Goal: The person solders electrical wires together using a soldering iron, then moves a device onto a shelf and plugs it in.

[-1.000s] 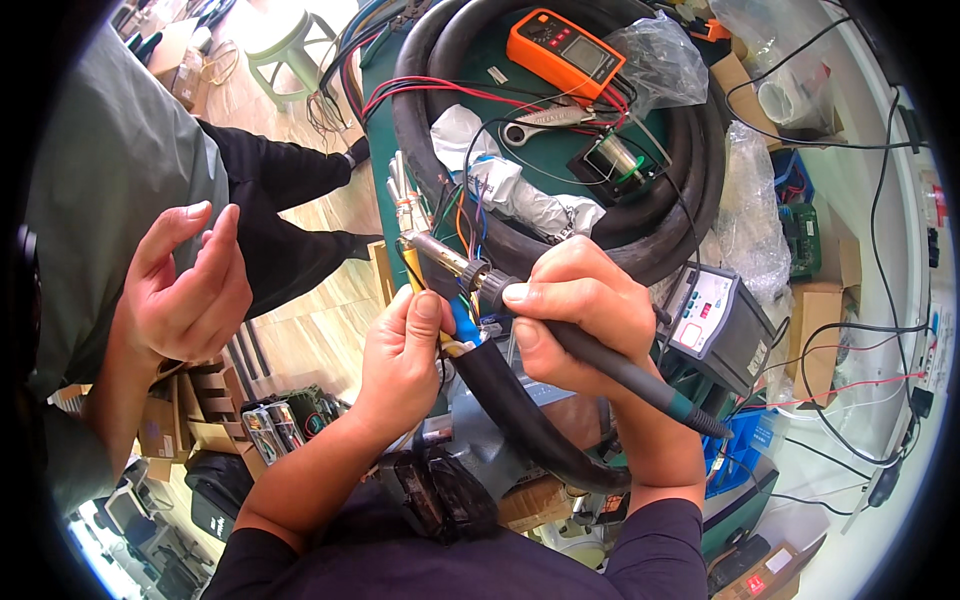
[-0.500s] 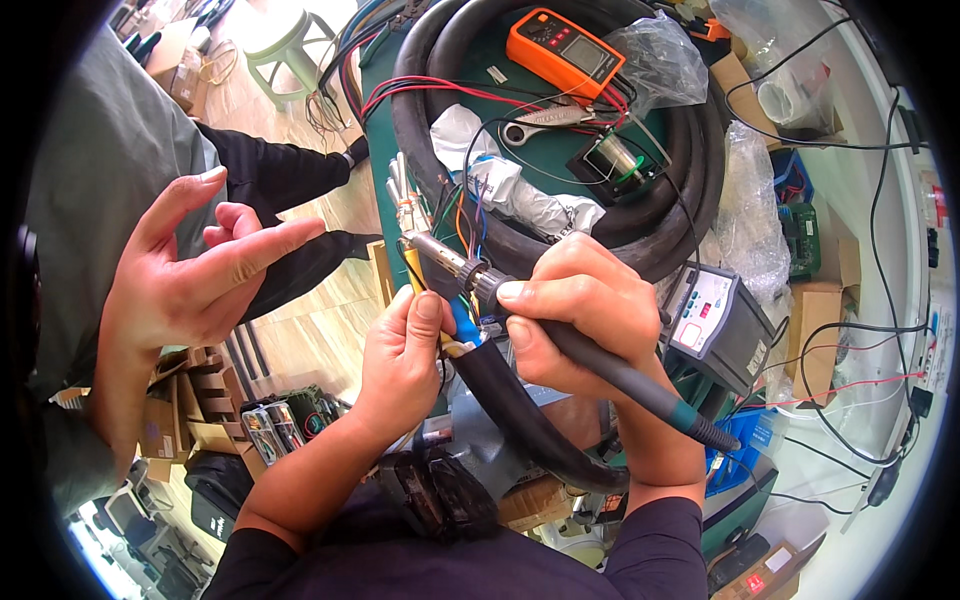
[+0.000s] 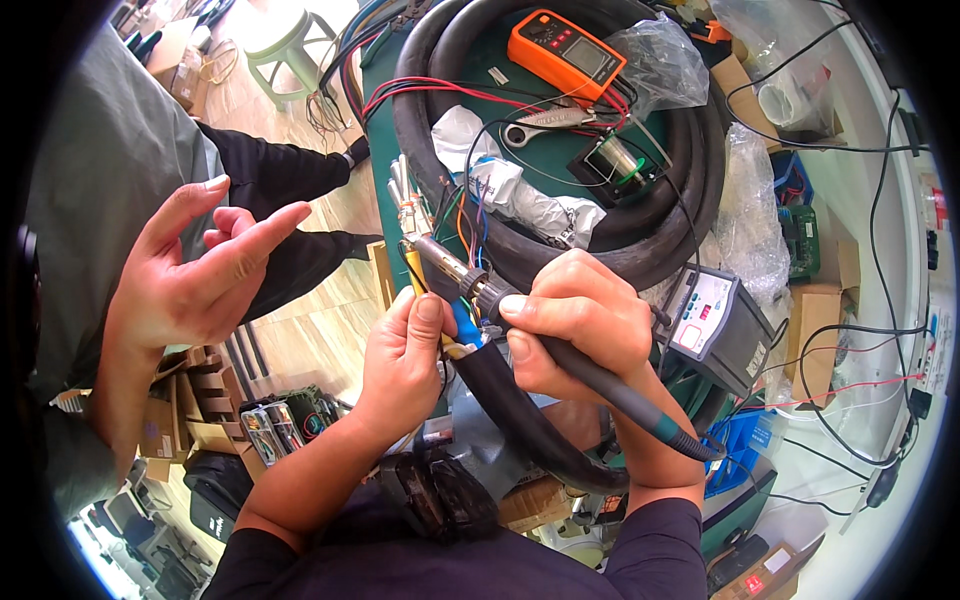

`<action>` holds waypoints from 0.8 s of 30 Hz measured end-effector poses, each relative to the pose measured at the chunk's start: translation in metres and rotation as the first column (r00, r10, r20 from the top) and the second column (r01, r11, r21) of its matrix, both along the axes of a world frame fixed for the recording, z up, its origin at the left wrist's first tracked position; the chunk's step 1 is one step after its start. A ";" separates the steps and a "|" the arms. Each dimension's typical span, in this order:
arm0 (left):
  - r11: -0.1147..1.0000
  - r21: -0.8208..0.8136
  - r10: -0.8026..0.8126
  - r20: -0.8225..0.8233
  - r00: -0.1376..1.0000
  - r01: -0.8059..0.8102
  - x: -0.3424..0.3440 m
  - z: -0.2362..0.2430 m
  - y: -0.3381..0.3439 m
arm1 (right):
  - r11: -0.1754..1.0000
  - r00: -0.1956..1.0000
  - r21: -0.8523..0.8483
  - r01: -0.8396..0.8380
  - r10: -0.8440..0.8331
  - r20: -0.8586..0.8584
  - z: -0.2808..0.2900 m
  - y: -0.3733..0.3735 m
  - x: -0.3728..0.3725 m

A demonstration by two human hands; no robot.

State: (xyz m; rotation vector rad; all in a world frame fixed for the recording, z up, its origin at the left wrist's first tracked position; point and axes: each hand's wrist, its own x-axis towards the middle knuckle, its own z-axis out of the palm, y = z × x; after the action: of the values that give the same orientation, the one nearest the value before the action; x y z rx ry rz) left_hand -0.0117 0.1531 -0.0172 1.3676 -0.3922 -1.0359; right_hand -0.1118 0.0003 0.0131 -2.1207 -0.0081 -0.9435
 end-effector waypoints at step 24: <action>0.999 -0.037 0.025 0.060 0.998 -0.023 0.001 -0.009 0.007 | 0.959 0.995 0.279 -0.040 0.012 0.102 -0.029 0.011 -0.016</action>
State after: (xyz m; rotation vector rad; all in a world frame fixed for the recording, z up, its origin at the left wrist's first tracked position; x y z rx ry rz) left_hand -0.0106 0.1598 -0.0267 1.3704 -0.4362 -0.9655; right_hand -0.1275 0.0118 -0.0161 -1.8071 0.0458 -0.9724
